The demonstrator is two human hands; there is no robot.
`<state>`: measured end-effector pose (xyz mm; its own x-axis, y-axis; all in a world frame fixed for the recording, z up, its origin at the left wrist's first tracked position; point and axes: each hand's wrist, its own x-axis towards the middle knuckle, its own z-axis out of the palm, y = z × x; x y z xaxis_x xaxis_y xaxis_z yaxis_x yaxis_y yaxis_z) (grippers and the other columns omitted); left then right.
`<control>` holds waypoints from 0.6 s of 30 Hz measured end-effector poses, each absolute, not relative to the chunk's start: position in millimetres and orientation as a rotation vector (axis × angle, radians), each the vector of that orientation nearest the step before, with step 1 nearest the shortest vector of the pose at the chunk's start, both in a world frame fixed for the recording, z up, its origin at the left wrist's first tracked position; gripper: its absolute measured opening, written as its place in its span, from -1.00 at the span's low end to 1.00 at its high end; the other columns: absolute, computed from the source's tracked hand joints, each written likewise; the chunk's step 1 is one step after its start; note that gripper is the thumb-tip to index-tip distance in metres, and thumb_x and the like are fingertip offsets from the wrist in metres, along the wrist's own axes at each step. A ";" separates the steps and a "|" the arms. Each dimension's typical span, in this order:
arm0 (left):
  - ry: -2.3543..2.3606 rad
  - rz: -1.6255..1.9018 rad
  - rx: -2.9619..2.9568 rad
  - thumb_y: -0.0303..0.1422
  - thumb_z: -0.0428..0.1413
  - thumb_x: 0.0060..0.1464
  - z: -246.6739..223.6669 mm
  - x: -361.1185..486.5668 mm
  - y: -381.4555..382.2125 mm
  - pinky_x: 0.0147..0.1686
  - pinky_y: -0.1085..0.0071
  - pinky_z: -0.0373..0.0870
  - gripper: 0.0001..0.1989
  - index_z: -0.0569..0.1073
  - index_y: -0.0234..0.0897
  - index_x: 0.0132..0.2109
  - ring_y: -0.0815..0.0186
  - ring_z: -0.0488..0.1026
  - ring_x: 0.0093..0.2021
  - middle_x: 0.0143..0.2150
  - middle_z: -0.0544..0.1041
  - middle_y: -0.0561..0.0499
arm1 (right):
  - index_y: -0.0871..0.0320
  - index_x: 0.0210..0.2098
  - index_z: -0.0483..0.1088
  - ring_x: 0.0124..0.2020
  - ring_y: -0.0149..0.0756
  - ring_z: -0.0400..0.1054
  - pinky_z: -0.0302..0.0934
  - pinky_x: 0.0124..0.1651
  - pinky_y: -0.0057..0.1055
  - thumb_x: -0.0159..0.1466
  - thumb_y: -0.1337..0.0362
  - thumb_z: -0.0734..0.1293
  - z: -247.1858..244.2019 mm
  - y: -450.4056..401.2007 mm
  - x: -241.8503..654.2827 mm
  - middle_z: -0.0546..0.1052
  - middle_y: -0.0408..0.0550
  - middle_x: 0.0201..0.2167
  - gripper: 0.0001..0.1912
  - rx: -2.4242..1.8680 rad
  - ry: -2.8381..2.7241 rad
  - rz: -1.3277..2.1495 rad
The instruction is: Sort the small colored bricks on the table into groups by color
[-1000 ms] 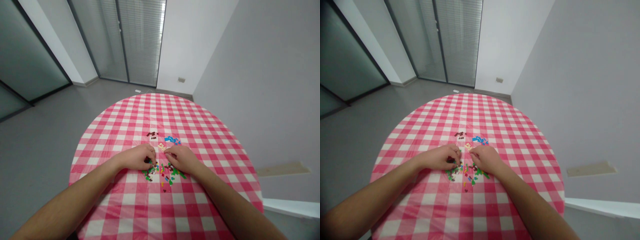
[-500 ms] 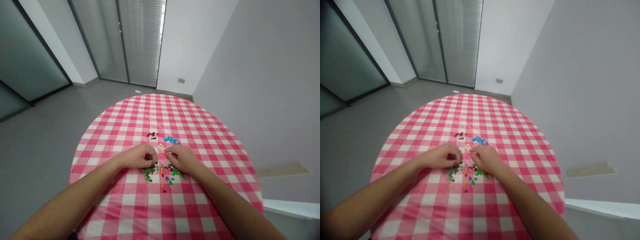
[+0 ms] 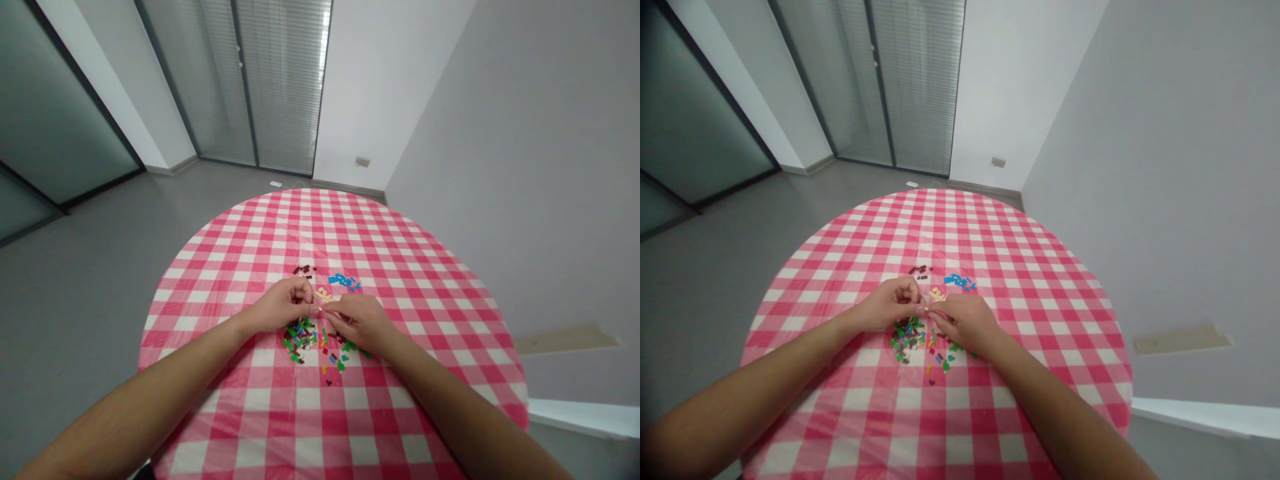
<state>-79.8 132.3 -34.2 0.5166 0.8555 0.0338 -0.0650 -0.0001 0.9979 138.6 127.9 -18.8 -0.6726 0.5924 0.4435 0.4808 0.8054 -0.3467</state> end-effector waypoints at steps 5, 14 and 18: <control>0.729 0.831 1.389 -0.35 0.24 0.03 -34.3 -79.1 132.0 -0.46 0.51 0.21 -0.72 0.24 -0.30 -0.39 0.44 0.35 -0.47 -0.45 0.43 0.10 | 0.15 -0.27 0.52 -0.52 -0.40 0.33 0.08 -0.42 -0.46 0.34 0.25 0.24 -17.0 128.1 137.6 0.56 -0.10 -0.50 -0.78 -0.751 -2.433 0.269; 0.757 0.811 1.430 -0.38 0.24 0.02 -33.1 -77.4 131.0 -0.42 0.50 0.26 -0.75 0.27 -0.31 -0.40 0.44 0.38 -0.45 -0.44 0.44 0.10 | 0.14 -0.32 0.51 -0.55 -0.42 0.29 0.05 -0.43 -0.47 0.30 0.28 0.25 -21.1 126.3 134.0 0.51 -0.14 -0.57 -0.81 -0.779 -2.448 0.284; 0.824 0.806 1.511 -0.33 0.18 0.09 -29.8 -79.6 131.4 -0.43 0.49 0.26 -0.85 0.40 -0.34 -0.32 0.42 0.38 -0.43 -0.41 0.49 0.03 | 0.15 -0.36 0.52 -0.53 -0.41 0.28 0.03 -0.42 -0.48 0.23 0.29 0.28 -19.7 129.7 138.5 0.50 -0.13 -0.58 -0.83 -0.965 -2.405 0.288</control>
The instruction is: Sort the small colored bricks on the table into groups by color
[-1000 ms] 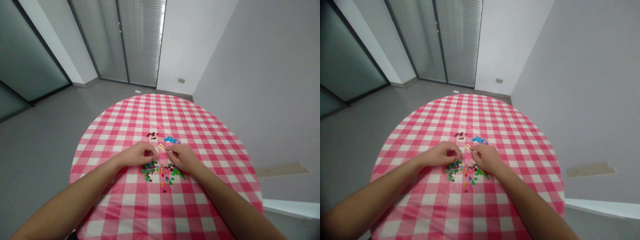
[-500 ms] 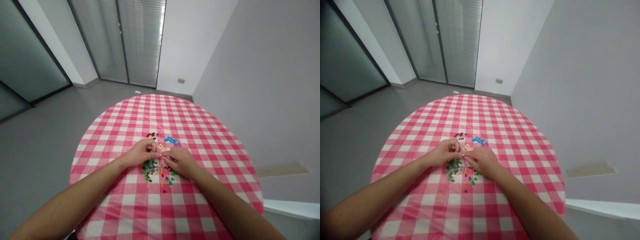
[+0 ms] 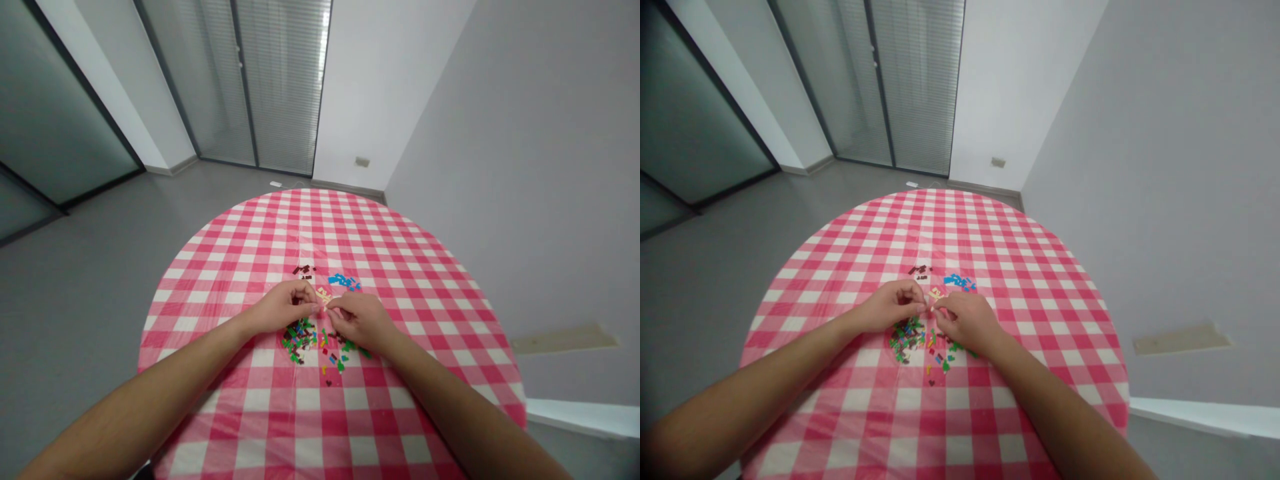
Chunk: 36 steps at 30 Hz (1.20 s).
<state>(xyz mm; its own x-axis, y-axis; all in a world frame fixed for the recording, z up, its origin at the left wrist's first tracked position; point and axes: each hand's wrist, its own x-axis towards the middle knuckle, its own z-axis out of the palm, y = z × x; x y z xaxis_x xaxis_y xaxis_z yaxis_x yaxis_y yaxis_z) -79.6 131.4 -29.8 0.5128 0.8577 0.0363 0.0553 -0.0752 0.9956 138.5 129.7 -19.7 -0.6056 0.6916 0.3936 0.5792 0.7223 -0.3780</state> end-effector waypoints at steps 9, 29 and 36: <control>1.044 0.858 1.608 -0.35 0.14 0.08 -31.1 -86.1 139.0 -0.46 0.50 0.23 -0.88 0.44 -0.34 -0.33 0.44 0.34 -0.48 -0.45 0.47 0.04 | 0.16 -0.41 0.54 -0.47 -0.35 0.35 0.04 -0.39 -0.46 0.21 0.30 0.26 -10.5 138.4 144.2 0.57 -0.05 -0.46 -0.79 -1.450 -2.588 0.391; 0.999 0.798 1.623 -0.38 0.12 0.09 -31.7 -89.7 139.8 -0.49 0.50 0.20 -0.90 0.43 -0.31 -0.36 0.45 0.31 -0.52 -0.52 0.43 0.08 | 0.15 -0.41 0.52 -0.46 -0.35 0.35 0.02 -0.38 -0.44 0.23 0.29 0.25 -6.1 136.2 143.6 0.55 -0.07 -0.47 -0.79 -1.483 -2.654 0.367; 1.079 0.697 1.929 -0.44 0.10 0.07 -23.2 -89.6 134.3 -0.41 0.45 0.27 -0.92 0.50 -0.28 -0.34 0.36 0.41 -0.43 -0.44 0.52 0.03 | 0.17 -0.41 0.50 -0.47 -0.34 0.32 -0.02 -0.39 -0.44 0.27 0.31 0.22 -13.3 136.9 144.7 0.52 -0.05 -0.51 -0.76 -1.355 -2.668 0.375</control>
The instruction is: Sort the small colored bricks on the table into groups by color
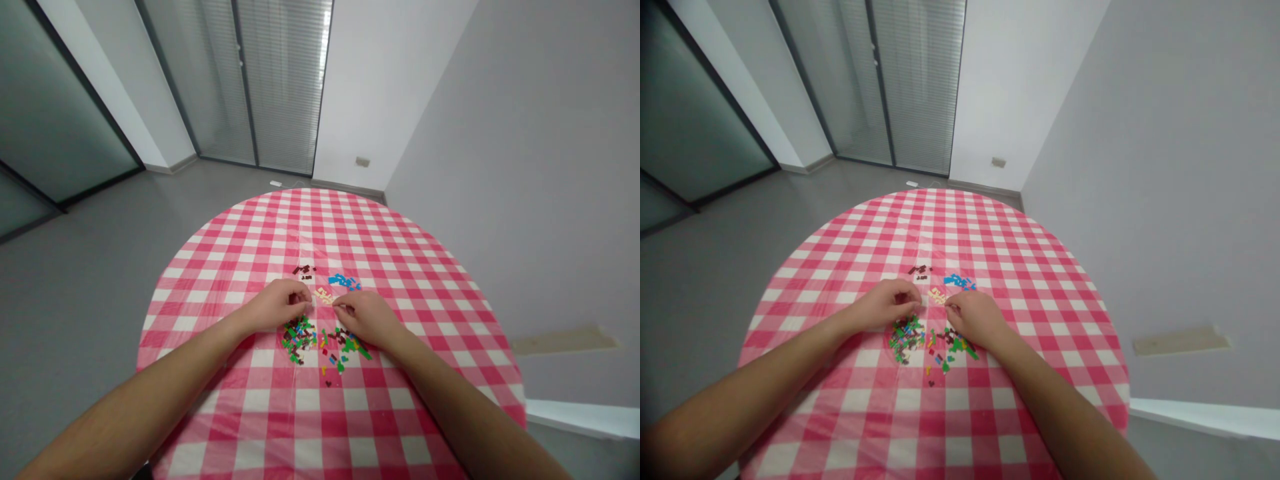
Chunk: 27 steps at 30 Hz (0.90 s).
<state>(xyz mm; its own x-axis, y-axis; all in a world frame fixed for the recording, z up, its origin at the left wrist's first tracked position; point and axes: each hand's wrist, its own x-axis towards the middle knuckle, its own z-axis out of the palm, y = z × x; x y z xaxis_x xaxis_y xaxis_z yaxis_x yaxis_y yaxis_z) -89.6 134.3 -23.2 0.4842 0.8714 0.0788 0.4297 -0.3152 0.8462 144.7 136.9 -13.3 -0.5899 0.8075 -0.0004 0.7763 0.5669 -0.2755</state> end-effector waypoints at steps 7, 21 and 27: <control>0.736 0.494 2.303 -0.51 0.14 0.04 -14.3 -86.5 129.8 -0.16 0.38 0.31 -0.86 0.58 -0.24 -0.27 0.29 0.46 -0.26 -0.32 0.58 -0.02 | 0.17 -0.48 0.46 -0.51 -0.39 0.25 -0.07 -0.42 -0.45 0.27 0.32 0.22 -7.4 135.1 143.1 0.50 -0.09 -0.53 -0.75 -1.272 -2.649 0.428; 0.658 0.461 2.314 -0.62 0.10 -0.10 -13.8 -89.4 131.6 -0.21 0.39 0.30 -0.80 0.54 -0.25 -0.39 0.32 0.42 -0.31 -0.39 0.53 0.03 | 0.15 -0.49 0.42 -0.50 -0.44 0.21 -0.08 -0.41 -0.49 0.23 0.37 0.25 0.3 119.5 137.6 0.44 -0.18 -0.54 -0.81 -0.763 -2.903 0.631; 0.672 0.470 2.292 -0.62 0.10 -0.12 -12.3 -89.2 131.0 -0.19 0.38 0.31 -0.77 0.55 -0.24 -0.36 0.31 0.42 -0.30 -0.38 0.53 0.04 | 0.12 -0.41 0.49 -0.49 -0.41 0.24 -0.03 -0.39 -0.49 0.22 0.37 0.24 0.3 118.0 136.8 0.49 -0.16 -0.51 -0.82 -0.785 -2.903 0.608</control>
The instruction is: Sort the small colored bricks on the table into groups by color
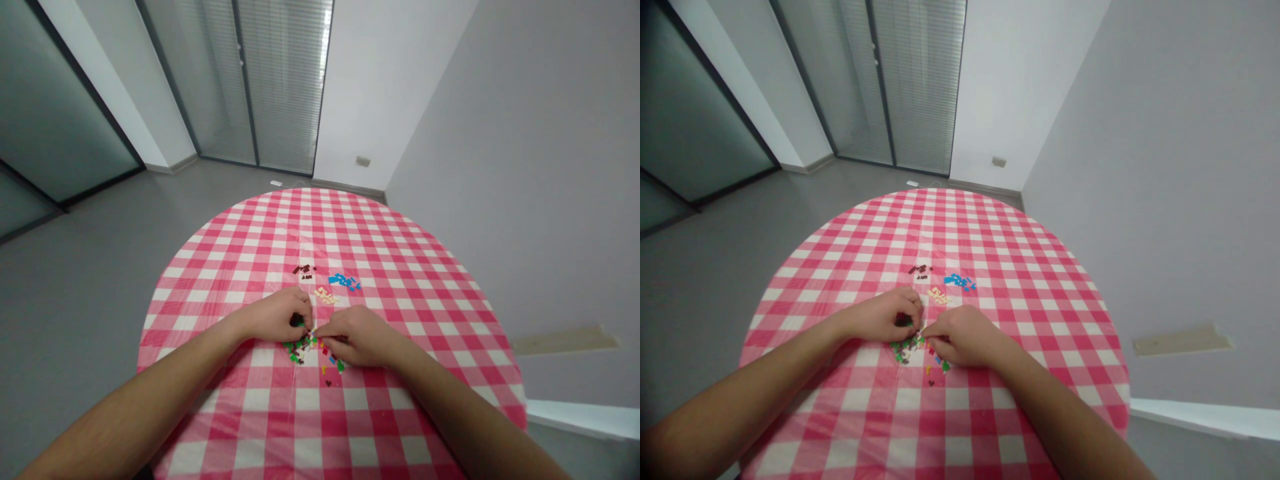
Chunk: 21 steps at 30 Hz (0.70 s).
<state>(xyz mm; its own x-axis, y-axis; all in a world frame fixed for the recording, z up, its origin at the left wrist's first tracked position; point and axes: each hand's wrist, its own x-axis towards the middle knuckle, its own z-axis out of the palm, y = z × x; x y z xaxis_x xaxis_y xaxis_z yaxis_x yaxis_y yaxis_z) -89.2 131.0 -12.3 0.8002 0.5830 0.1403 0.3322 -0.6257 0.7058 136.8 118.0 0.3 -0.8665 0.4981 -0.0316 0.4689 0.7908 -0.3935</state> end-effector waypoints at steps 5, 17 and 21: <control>0.681 0.483 2.296 -0.61 0.12 -0.11 -13.8 -90.2 131.5 -0.17 0.37 0.32 -0.73 0.58 -0.22 -0.27 0.29 0.43 -0.26 -0.33 0.54 0.02 | 0.04 -0.18 0.55 -0.39 -0.37 0.36 0.07 -0.33 -0.48 0.20 0.37 0.25 -2.3 118.2 137.9 0.58 -0.13 -0.37 -0.72 -0.769 -2.894 0.694; 0.775 0.496 2.341 -0.46 0.17 0.02 -19.2 -84.2 128.3 -0.18 0.37 0.30 -0.94 0.56 -0.25 -0.36 0.29 0.44 -0.28 -0.36 0.54 0.01 | 0.15 -0.42 0.48 -0.48 -0.42 0.26 -0.04 -0.40 -0.50 0.22 0.38 0.23 -5.7 121.9 136.0 0.50 -0.14 -0.49 -0.81 -0.850 -2.852 0.629; 0.828 0.495 2.359 -0.48 0.17 -0.02 -19.8 -81.7 124.7 -0.20 0.37 0.29 -0.94 0.54 -0.26 -0.38 0.29 0.44 -0.29 -0.37 0.53 0.01 | 0.16 -0.48 0.41 -0.46 -0.41 0.25 -0.05 -0.39 -0.49 0.24 0.36 0.22 -9.2 123.6 136.4 0.48 -0.14 -0.50 -0.80 -0.876 -2.827 0.575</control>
